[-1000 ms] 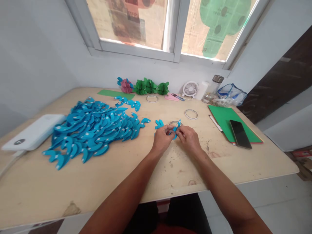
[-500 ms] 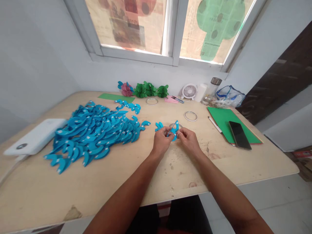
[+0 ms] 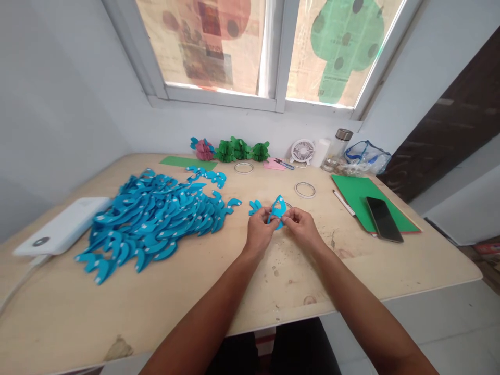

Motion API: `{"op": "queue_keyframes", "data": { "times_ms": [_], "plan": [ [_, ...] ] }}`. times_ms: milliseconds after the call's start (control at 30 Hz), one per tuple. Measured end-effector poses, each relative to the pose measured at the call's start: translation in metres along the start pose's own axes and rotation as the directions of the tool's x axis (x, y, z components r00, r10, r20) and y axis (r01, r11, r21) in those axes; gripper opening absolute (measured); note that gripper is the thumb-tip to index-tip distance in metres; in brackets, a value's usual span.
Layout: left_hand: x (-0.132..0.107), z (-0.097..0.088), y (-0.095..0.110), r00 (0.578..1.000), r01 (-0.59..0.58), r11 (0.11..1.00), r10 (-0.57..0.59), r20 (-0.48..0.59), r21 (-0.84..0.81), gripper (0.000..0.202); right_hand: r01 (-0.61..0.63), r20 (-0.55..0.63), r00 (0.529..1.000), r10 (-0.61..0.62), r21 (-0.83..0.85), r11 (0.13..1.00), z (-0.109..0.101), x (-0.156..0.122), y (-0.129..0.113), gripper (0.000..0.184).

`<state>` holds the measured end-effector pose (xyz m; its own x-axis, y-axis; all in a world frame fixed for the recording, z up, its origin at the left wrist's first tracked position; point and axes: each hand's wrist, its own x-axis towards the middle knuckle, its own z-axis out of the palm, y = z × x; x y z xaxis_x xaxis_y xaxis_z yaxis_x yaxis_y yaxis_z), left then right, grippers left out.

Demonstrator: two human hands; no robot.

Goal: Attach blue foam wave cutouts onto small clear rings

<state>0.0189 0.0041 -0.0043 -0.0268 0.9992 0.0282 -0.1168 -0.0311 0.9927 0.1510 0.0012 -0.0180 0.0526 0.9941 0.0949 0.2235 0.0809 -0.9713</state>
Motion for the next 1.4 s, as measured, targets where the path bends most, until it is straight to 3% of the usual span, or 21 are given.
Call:
{"op": "queue_keyframes", "data": {
  "times_ms": [133,300,400,667,833,933,1167,1400],
  "plan": [
    [0.0,0.001,0.0,0.998,0.017,0.999,-0.015,0.068,-0.03,0.023,-0.028,-0.019,0.999,0.029,0.051,0.998,0.001,0.0,0.001,0.015],
    [0.005,-0.004,0.002,0.969,0.197,0.963,-0.162,0.189,-0.183,0.035,-0.105,-0.028,0.993,0.113,0.187,0.977,-0.003,0.001,-0.002,0.023],
    [0.008,-0.007,0.002,0.958,0.244,0.935,-0.193,0.21,-0.256,0.042,-0.143,-0.018,0.988,0.152,0.245,0.959,-0.005,-0.001,-0.01,0.025],
    [0.0,-0.001,0.001,0.973,0.181,0.978,-0.162,0.166,-0.104,0.028,-0.121,0.021,0.992,0.121,0.295,0.948,-0.002,-0.004,-0.018,0.022],
    [0.002,-0.002,-0.002,0.979,0.167,0.978,-0.15,0.14,-0.121,0.027,-0.071,0.055,0.997,0.058,0.287,0.955,-0.001,-0.004,-0.015,0.022],
    [0.003,-0.003,-0.004,0.979,0.166,0.979,-0.149,0.138,-0.116,0.03,-0.069,0.004,0.997,0.072,0.326,0.943,-0.003,-0.004,-0.016,0.026],
    [-0.002,0.001,-0.004,0.96,0.11,0.994,-0.103,0.261,-0.01,0.031,-0.032,-0.124,0.99,0.07,0.288,0.957,-0.007,0.0,-0.014,0.03],
    [-0.005,0.001,-0.007,0.905,0.166,0.981,-0.193,0.378,0.104,0.022,-0.001,-0.188,0.981,0.051,0.258,0.966,-0.01,0.001,-0.014,0.027]
  ]
}}
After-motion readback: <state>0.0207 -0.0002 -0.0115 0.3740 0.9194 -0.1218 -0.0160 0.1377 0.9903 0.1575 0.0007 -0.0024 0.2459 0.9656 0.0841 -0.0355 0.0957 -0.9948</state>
